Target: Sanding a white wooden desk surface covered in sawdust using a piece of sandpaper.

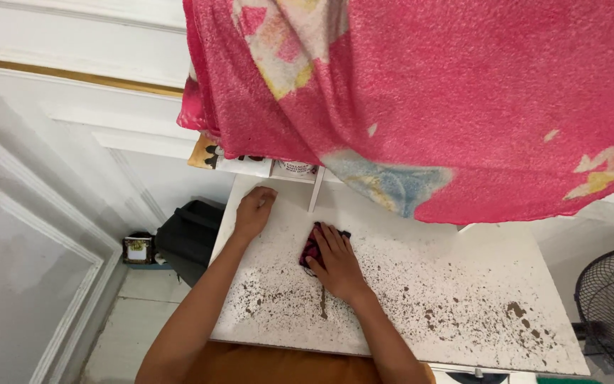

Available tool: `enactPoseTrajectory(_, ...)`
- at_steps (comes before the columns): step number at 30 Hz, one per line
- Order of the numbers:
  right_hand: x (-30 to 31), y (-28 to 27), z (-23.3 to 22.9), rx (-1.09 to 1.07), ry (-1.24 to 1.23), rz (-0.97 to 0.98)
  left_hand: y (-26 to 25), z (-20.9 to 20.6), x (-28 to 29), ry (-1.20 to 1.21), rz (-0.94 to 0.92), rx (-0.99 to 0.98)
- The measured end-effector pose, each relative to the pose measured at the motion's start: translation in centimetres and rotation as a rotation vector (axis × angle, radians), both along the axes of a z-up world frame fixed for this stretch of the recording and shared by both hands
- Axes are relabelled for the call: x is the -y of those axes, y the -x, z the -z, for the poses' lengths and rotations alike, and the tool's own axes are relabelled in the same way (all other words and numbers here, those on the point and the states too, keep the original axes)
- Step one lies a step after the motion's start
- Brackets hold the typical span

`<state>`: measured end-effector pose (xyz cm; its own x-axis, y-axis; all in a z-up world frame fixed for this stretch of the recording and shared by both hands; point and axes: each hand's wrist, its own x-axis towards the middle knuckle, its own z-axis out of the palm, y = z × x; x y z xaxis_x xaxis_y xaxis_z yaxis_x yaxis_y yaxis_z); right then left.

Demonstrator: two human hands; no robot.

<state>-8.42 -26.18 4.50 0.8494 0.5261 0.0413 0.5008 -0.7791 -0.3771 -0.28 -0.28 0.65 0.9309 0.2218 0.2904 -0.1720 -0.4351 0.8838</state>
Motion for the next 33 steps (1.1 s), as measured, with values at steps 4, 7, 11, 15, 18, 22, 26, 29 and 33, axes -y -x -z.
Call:
enactPoseTrajectory(4,0.0,0.0,0.0,0.009,-0.006,0.002,-0.1,-0.2,0.0,-0.012,-0.001,-0.003)
enactPoseTrajectory(7,0.0,-0.1,-0.1,-0.005,-0.003,-0.003,0.0,-0.3,0.0,-0.035,-0.005,-0.008)
enactPoseTrajectory(11,0.0,-0.2,-0.5,-0.032,0.004,-0.005,-0.3,-0.2,0.2,-0.063,0.004,0.011)
enactPoseTrajectory(15,0.1,0.0,-0.3,-0.049,0.018,-0.023,-0.1,0.0,0.1,-0.105,0.014,0.003)
enactPoseTrajectory(18,0.1,-0.1,-0.3,-0.051,0.017,-0.023,0.0,-0.2,0.1,-0.112,0.025,0.026)
enactPoseTrajectory(22,0.3,-0.2,0.3,-0.038,0.019,-0.029,-0.1,-0.3,0.2,-0.104,0.019,0.022)
enactPoseTrajectory(26,0.1,0.1,-0.3,-0.051,0.025,-0.022,0.0,0.1,0.1,-0.103,0.023,0.037)
enactPoseTrajectory(29,0.0,0.2,-0.8,-0.075,0.03,-0.015,0.1,-0.6,0.3,-0.099,0.018,0.025)
enactPoseTrajectory(33,-0.2,0.0,-1.1,-0.085,0.015,-0.019,-0.1,-0.7,0.2,-0.091,0.008,-0.018)
